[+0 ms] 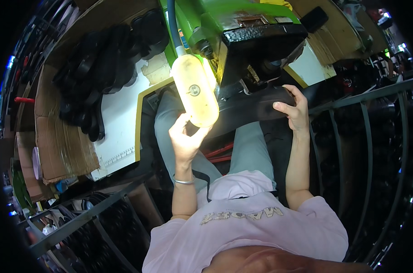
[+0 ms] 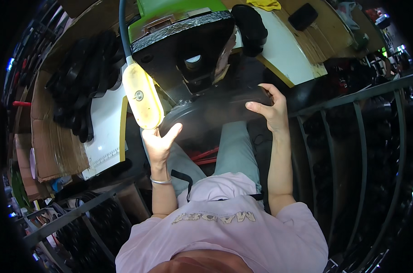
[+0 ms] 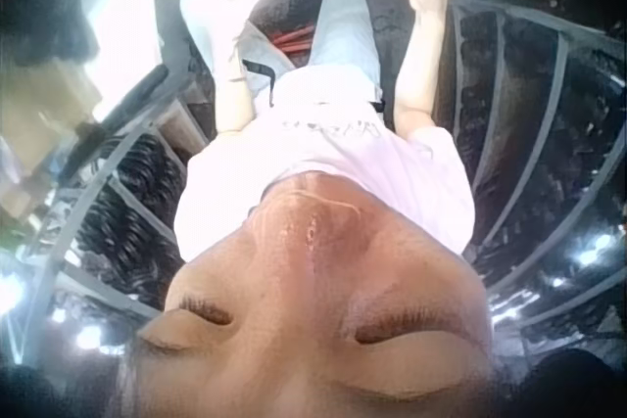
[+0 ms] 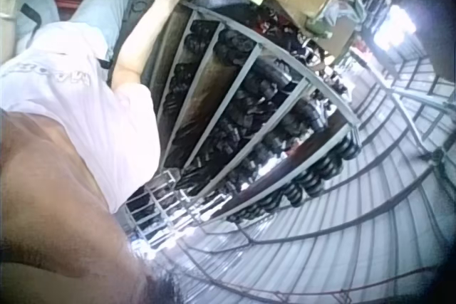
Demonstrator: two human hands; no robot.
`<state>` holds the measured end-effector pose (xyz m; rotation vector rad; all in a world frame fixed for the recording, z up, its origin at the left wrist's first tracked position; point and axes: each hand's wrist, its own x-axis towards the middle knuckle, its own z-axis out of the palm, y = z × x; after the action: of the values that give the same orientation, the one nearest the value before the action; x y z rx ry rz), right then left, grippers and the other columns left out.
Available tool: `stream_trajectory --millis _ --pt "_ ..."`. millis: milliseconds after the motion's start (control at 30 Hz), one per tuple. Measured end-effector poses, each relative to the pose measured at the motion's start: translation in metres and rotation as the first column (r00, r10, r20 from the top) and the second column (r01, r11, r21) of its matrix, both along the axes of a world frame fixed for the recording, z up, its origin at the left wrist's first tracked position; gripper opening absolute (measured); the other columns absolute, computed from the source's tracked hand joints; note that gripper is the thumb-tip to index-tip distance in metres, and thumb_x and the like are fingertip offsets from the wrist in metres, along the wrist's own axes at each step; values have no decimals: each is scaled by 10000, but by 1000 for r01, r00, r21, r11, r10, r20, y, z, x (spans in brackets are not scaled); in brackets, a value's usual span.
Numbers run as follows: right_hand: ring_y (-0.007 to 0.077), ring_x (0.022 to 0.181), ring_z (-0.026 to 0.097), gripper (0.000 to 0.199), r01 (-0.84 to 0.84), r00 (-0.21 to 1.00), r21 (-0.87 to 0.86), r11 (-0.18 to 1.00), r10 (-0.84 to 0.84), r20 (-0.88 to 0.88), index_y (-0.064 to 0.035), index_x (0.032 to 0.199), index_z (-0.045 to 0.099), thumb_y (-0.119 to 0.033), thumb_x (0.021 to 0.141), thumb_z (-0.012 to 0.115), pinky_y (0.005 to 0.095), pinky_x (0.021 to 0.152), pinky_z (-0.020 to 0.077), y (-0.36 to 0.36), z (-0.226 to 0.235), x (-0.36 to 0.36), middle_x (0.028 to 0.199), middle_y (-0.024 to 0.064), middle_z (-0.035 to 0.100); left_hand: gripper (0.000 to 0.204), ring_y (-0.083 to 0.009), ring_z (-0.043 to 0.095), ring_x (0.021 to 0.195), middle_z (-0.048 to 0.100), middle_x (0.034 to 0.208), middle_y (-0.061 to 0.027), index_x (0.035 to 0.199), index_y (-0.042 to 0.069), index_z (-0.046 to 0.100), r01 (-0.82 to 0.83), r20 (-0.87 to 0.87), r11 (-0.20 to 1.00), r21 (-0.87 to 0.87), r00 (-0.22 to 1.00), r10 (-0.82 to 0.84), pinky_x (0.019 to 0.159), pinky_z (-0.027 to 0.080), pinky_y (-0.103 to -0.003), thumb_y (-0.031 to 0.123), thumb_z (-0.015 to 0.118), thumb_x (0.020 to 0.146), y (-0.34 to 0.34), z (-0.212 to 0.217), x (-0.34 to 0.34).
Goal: The person uses a green grinding machine to smooth the soles of black shoes. They pick up a shoe, press the sole against the rotating wheel, and rotate the shoe to treat different areas. The person repeats this process for multiple shoes, placing each finished shoe on a nearby surface.
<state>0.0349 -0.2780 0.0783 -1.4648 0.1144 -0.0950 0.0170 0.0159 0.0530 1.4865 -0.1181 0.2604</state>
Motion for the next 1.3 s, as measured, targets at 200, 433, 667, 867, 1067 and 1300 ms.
stream_trajectory --millis 200,433,667,867,1067,1300 --pt "119 895 605 516 -114 987 -57 992 119 104 3 1114 581 38 648 801 255 828 495 5 -6 2 974 51 634 286 -120 615 865 670 927 -63 1002 -31 663 41 -92 998 -53 995 -46 826 480 -258 -31 773 737 19 -2 -8" --pt "139 937 607 606 -29 993 9 1000 28 111 0 1237 552 23 678 786 243 845 487 -33 -20 3 1051 56 624 214 -93 595 778 648 855 -34 914 -13 646 84 -107 990 -110 990 -96 732 479 -235 -8 792 757 -22 -2 -3" --pt "48 754 596 567 57 996 -40 998 -55 68 -1 1254 562 -65 733 778 127 479 368 -58 -10 24 1041 41 636 208 -47 533 654 605 734 8 785 35 599 -138 -1 988 -63 990 138 621 440 -209 -31 793 756 -69 -3 12" --pt "32 722 571 583 1 1000 -117 993 2 24 -1 1227 586 -113 700 807 133 444 331 -39 7 27 1027 38 632 201 -51 538 685 604 754 7 773 40 593 -140 -79 970 -201 989 127 643 437 -208 -57 769 764 -55 2 3" --pt "33 717 565 589 -29 999 -154 988 35 34 -2 1213 594 -108 679 820 140 447 331 -16 7 21 1002 31 629 137 -83 590 753 657 860 -21 933 -16 658 -60 -170 976 -210 985 25 729 476 -223 -22 724 814 -22 -9 -5" --pt "144 937 607 648 -66 979 -123 990 88 183 25 1235 564 -15 653 847 245 823 489 -4 10 12 1042 78 627 206 -103 615 792 667 898 -29 1006 -26 661 70 -143 996 -56 987 -77 770 494 -233 -3 732 814 -7 -10 -7"
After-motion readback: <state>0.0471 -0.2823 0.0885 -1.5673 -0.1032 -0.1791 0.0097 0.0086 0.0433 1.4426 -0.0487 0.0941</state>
